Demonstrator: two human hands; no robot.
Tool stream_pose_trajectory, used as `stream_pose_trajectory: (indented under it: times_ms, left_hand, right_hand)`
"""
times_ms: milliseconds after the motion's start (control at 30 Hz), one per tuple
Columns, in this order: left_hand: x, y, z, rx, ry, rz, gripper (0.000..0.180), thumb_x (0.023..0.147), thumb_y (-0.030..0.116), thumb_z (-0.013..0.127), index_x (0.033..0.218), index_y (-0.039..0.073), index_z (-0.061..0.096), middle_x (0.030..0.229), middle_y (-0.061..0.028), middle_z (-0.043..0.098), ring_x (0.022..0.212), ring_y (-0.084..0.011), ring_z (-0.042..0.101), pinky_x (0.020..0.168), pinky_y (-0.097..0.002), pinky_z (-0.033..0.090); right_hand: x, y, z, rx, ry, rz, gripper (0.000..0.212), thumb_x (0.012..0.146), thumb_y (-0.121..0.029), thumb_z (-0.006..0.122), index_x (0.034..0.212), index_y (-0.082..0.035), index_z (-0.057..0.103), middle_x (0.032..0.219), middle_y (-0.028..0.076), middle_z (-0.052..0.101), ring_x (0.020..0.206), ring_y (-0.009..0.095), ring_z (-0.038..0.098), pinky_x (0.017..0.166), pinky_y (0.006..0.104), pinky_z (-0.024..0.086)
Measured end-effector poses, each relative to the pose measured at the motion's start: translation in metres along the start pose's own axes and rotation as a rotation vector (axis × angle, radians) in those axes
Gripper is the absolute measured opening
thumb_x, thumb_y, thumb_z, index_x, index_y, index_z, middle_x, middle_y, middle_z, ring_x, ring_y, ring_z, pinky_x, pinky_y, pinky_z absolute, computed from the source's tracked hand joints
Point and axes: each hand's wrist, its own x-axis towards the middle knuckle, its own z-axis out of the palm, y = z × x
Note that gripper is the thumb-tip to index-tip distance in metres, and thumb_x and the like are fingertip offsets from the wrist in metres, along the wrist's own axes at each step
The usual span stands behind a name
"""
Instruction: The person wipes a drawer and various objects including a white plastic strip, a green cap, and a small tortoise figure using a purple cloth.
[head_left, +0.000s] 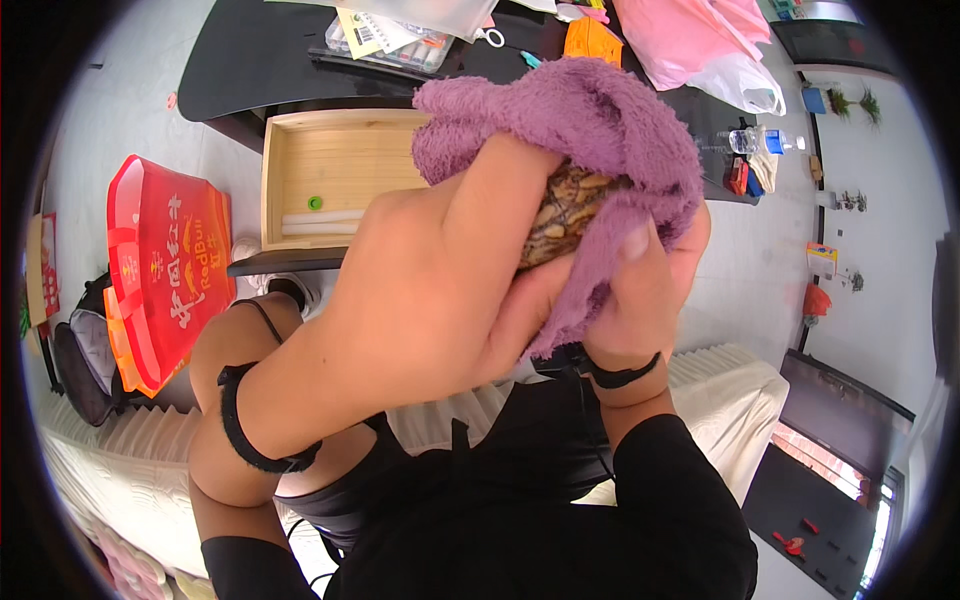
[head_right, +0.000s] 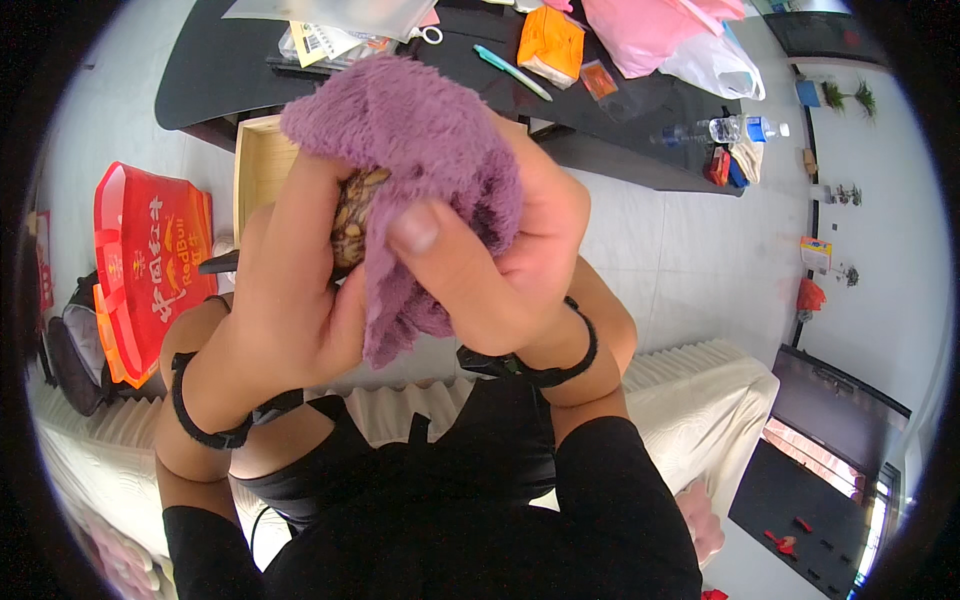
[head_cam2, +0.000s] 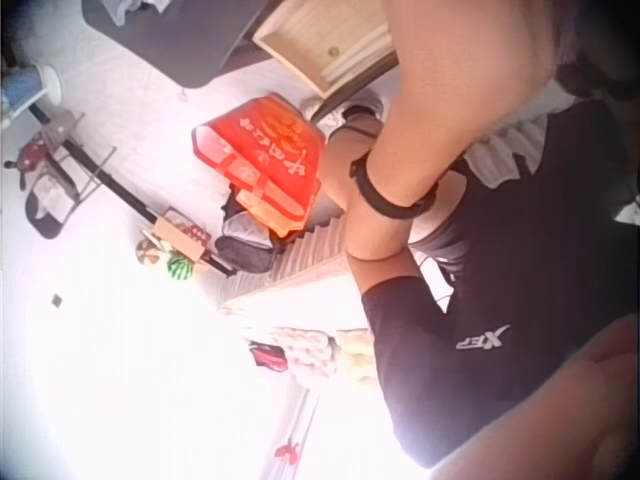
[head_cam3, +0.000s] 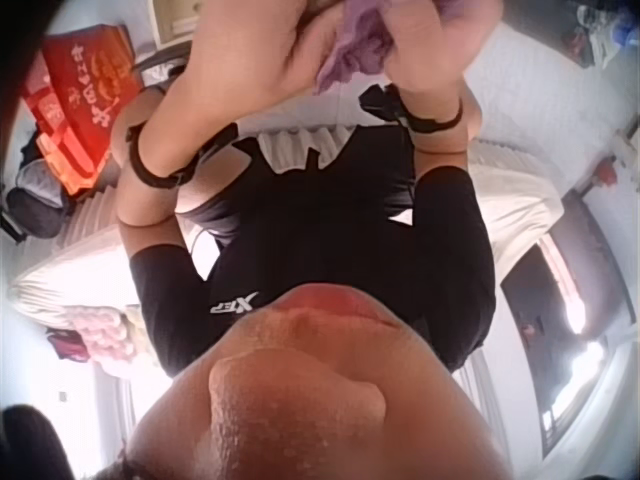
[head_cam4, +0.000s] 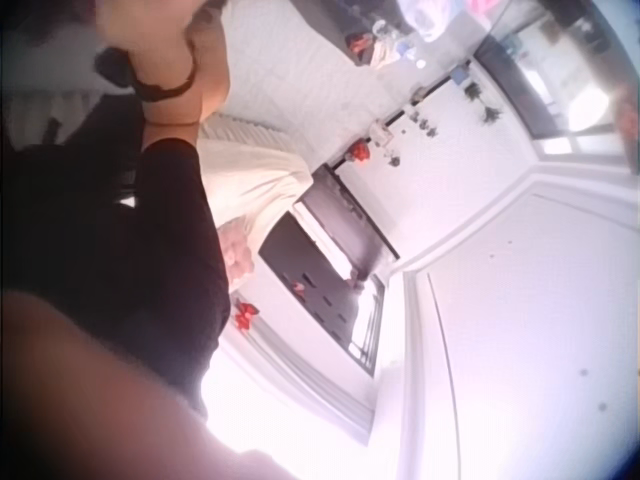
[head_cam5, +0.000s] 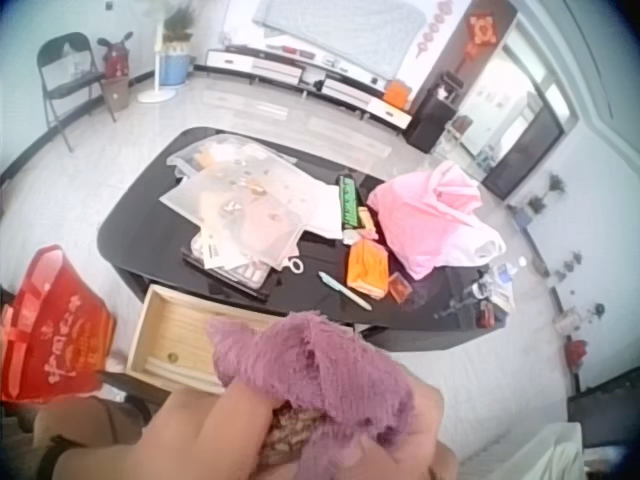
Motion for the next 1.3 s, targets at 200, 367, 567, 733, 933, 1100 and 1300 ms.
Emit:
stream_pose_trajectory:
  times_ms: [200, 367, 567, 733, 933, 1100, 1300]
  left_hand:
    - [0.003, -0.007, 0.003, -0.059, 0.066, 0.001, 0.048, 0.082, 0.007, 0.054, 0.126, -0.004, 0.039, 0.101, -0.0215, 0.061, 0.089, -0.0393, 0.063, 0.078, -0.0359, 0.049]
    - [0.006, -0.017, 0.007, 0.035, 0.078, 0.003, 0.041, 0.082, 0.006, 0.053, 0.12, -0.002, 0.042, 0.097, -0.0204, 0.062, 0.086, -0.04, 0.061, 0.075, -0.0369, 0.048]
    - [0.011, -0.011, 0.005, 0.057, 0.013, -0.037, 0.04, 0.082, 0.007, 0.054, 0.119, -0.002, 0.043, 0.096, -0.0204, 0.061, 0.085, -0.041, 0.06, 0.074, -0.0375, 0.047]
    - [0.008, -0.018, 0.012, -0.039, 0.076, -0.038, 0.036, 0.085, 0.007, 0.054, 0.118, -0.002, 0.044, 0.096, -0.0189, 0.061, 0.086, -0.0354, 0.06, 0.076, -0.0346, 0.047]
    - [0.012, -0.012, 0.007, -0.182, 0.074, -0.063, 0.032, 0.091, 0.009, 0.051, 0.119, -0.003, 0.044, 0.105, -0.0133, 0.058, 0.095, -0.0193, 0.055, 0.085, -0.0286, 0.043]
    - [0.012, -0.012, 0.005, -0.351, 0.073, -0.134, 0.03, 0.095, 0.013, 0.048, 0.12, -0.003, 0.044, 0.109, -0.01, 0.056, 0.097, -0.0128, 0.052, 0.087, -0.0261, 0.042]
    - [0.013, -0.012, 0.001, -0.336, 0.06, -0.089, 0.032, 0.095, 0.015, 0.051, 0.121, -0.002, 0.043, 0.1, -0.0062, 0.056, 0.088, -0.0086, 0.051, 0.078, -0.0222, 0.043]
  right_hand:
    - [0.002, 0.008, 0.001, -0.038, 0.137, 0.05, 0.029, 0.091, -0.013, 0.056, 0.111, 0.007, 0.056, 0.093, 0.004, 0.062, 0.082, 0.007, 0.053, 0.074, 0.0217, 0.044]
    - [0.006, 0.009, -0.006, -0.016, -0.027, 0.054, 0.028, 0.09, -0.012, 0.058, 0.112, 0.006, 0.055, 0.095, 0.005, 0.062, 0.085, 0.008, 0.054, 0.078, 0.0226, 0.044]
    - [0.001, 0.013, -0.006, 0.028, 0.063, 0.038, 0.028, 0.089, -0.011, 0.059, 0.112, 0.005, 0.055, 0.095, 0.003, 0.061, 0.085, 0.007, 0.055, 0.077, 0.0231, 0.045]
    - [0.001, 0.017, 0.001, 0.045, 0.2, 0.166, 0.024, 0.093, -0.016, 0.055, 0.107, 0.003, 0.058, 0.091, 0.001, 0.062, 0.079, 0.006, 0.054, 0.072, 0.022, 0.045]
    - [0.002, 0.021, 0.003, 0.281, 0.251, 0.233, 0.025, 0.097, -0.022, 0.051, 0.105, 0.0, 0.059, 0.09, 0.001, 0.062, 0.08, 0.005, 0.056, 0.071, 0.0216, 0.046]
    - [0.007, 0.016, 0.01, 0.345, 0.267, 0.309, 0.028, 0.097, -0.027, 0.051, 0.109, -0.002, 0.056, 0.094, 0.002, 0.062, 0.082, 0.007, 0.058, 0.073, 0.0232, 0.048]
    - [0.001, 0.021, 0.003, 0.3, 0.201, 0.206, 0.034, 0.098, -0.029, 0.046, 0.119, -0.003, 0.051, 0.11, 0.008, 0.056, 0.094, 0.015, 0.057, 0.081, 0.03, 0.049]
